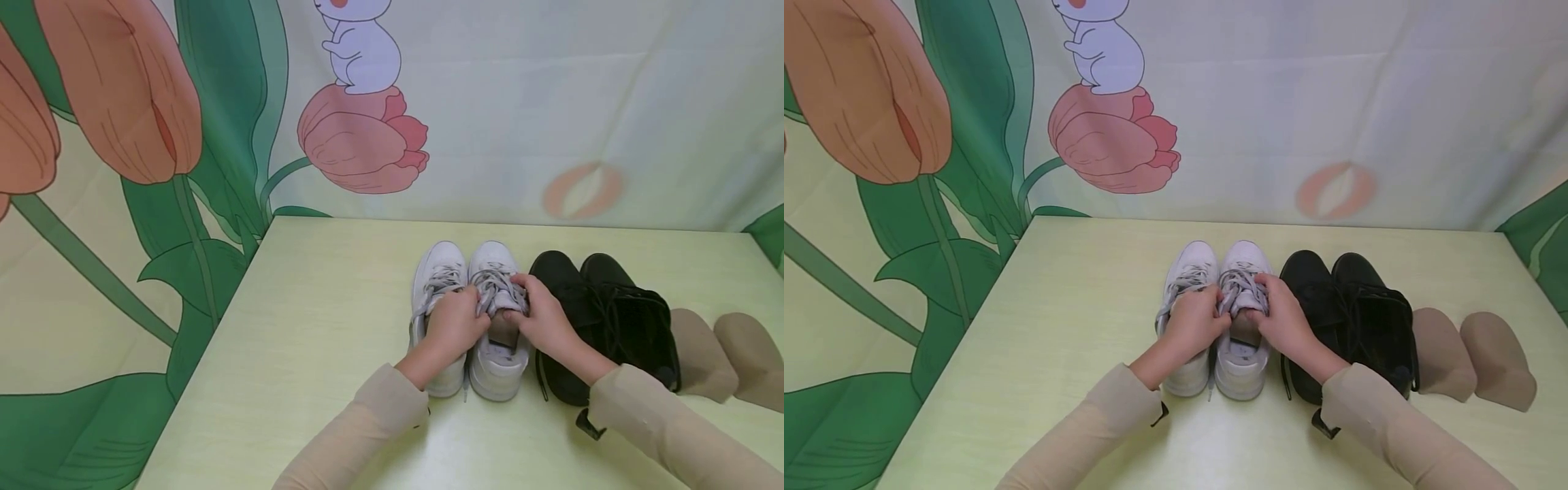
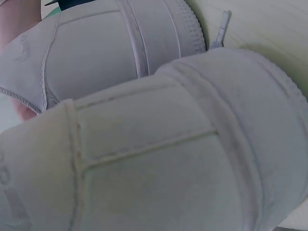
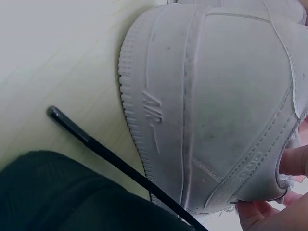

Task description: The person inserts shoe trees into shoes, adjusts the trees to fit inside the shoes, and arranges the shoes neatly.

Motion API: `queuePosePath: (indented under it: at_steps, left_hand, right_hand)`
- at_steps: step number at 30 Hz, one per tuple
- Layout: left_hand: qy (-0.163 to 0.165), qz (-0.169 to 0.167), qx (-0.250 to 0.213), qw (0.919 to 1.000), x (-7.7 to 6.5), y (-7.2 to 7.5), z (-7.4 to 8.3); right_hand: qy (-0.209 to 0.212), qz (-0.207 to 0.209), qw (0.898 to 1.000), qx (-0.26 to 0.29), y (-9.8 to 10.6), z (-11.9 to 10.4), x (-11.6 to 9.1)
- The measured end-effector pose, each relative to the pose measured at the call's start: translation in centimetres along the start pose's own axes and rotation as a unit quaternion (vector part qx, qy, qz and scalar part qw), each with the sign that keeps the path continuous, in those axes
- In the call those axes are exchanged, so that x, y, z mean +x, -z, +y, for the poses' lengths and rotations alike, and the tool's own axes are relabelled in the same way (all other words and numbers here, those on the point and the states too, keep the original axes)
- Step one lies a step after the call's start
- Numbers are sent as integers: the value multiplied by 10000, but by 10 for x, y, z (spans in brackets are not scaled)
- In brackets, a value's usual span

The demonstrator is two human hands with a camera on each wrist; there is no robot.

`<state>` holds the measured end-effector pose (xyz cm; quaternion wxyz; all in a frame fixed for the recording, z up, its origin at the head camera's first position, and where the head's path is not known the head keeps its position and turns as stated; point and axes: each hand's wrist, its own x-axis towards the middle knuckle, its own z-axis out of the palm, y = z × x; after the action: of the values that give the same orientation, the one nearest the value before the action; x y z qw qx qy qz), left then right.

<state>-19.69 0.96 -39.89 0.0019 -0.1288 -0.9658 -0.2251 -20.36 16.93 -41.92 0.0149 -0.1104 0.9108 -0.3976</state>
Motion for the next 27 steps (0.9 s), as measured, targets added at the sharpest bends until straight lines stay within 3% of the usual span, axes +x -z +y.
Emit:
queuePosePath:
  at_steps: [10,19,23,27]
  left_hand:
    - [12,0,34,10000,0,-1,3]
    - [-63,111,67,9999,-2,-2,0]
    - [-144,238,112,9996,-3,-3,0]
    - [-131,254,126,9995,-3,-3,0]
  right_hand:
    - [129,-56,9986,-504,0,-6,-1]
    - [309,209,9990,-227,-1,4,-3]
    - [249,294,9993,-38,-4,4,-4]
    - [104,285,9993,-206,-10,2,-3]
